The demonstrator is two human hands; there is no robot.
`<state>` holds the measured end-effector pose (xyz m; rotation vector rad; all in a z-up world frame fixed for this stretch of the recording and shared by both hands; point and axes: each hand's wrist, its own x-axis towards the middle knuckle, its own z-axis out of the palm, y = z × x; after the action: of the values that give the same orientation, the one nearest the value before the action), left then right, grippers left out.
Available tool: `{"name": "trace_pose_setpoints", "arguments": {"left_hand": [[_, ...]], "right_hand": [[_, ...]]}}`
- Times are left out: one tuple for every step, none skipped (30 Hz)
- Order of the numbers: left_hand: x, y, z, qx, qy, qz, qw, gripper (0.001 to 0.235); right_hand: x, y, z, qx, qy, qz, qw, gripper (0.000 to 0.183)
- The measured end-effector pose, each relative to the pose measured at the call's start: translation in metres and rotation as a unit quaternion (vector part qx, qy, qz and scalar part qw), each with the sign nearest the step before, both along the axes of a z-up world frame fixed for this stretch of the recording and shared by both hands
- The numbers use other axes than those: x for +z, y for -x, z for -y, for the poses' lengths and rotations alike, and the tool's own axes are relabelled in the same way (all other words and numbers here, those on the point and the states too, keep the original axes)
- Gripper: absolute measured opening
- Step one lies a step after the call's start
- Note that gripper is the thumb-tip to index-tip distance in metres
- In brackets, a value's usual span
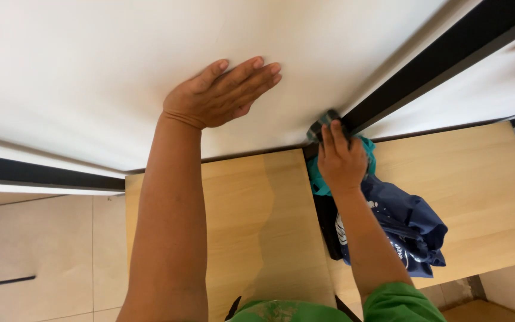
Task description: Cleaning the surfaces and metal frame of a wooden wardrobe shelf unit using a cloth.
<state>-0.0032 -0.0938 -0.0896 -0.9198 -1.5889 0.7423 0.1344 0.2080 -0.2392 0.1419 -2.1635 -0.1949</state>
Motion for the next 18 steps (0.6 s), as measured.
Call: {"name": "trace_pose_setpoints", "arguments": {"left_hand": [[0.0,0.0,0.0,-0.006,-0.002,-0.006,1.0,0.063],[0.001,0.0,0.0,-0.011,-0.004,-0.012,1.0,0.062],[0.0,0.0,0.001,-0.011,-0.004,-0.011,1.0,0.062],[0.001,0.0,0.001,-0.014,-0.004,-0.015,1.0,0.061],[0.001,0.0,0.001,-0.018,-0.003,-0.02,1.0,0.059],[0.0,0.001,0.001,-0.019,-0.002,-0.02,1.0,0.059],[0.0,0.001,0.001,-0.019,-0.003,-0.022,1.0,0.057],[0.0,0.002,0.001,-0.02,-0.004,-0.023,1.0,0.056],[-0.001,0.001,0.001,-0.02,-0.004,-0.023,1.0,0.056],[-0.001,0.0,0.001,-0.017,-0.003,-0.022,1.0,0.055],[-0.002,0.0,0.001,-0.015,-0.003,-0.021,1.0,0.055],[-0.001,-0.001,0.001,-0.017,-0.001,-0.021,1.0,0.055],[-0.001,-0.001,0.0,-0.015,-0.001,-0.02,1.0,0.055],[-0.001,-0.002,0.001,-0.012,0.0,-0.019,1.0,0.055],[0.0,-0.002,0.001,-0.013,0.001,-0.02,1.0,0.055],[0.001,-0.002,0.001,-0.012,0.001,-0.02,1.0,0.055],[0.001,-0.002,0.002,-0.01,0.002,-0.02,1.0,0.055],[0.0,-0.001,0.003,-0.01,0.003,-0.019,1.0,0.055]], "right_hand": [[-0.031,0.0,0.001,0.008,0.009,0.059,0.998,0.038],[-0.062,-0.001,0.001,0.015,0.017,0.117,0.993,0.04],[-0.08,-0.002,0.001,0.016,0.017,0.118,0.993,0.04],[-0.098,-0.003,0.0,0.016,0.016,0.158,0.987,0.041],[-0.116,-0.002,0.0,0.017,0.014,0.195,0.981,0.042],[-0.1,-0.001,0.002,0.017,0.015,0.195,0.981,0.042],[-0.083,-0.001,0.004,0.019,0.042,0.152,0.987,0.04],[-0.066,0.0,0.006,0.022,0.069,0.109,0.991,0.037],[-0.041,-0.001,0.006,0.022,0.07,0.109,0.991,0.037],[-0.017,-0.003,0.007,0.015,0.061,0.038,0.997,0.035],[0.008,-0.004,0.007,0.008,0.051,-0.034,0.998,0.032],[0.005,-0.001,0.006,0.006,0.053,-0.035,0.998,0.032],[0.003,0.001,0.006,0.005,0.053,-0.041,0.998,0.031],[0.0,0.003,0.006,0.005,0.053,-0.047,0.997,0.03],[-0.021,0.005,0.006,0.004,0.055,-0.048,0.997,0.03],[-0.043,0.006,0.007,-0.009,0.035,0.001,0.999,0.031],[-0.065,0.007,0.008,-0.021,0.015,0.05,0.998,0.033],[-0.097,0.007,0.008,-0.021,0.017,0.05,0.998,0.033]]}}
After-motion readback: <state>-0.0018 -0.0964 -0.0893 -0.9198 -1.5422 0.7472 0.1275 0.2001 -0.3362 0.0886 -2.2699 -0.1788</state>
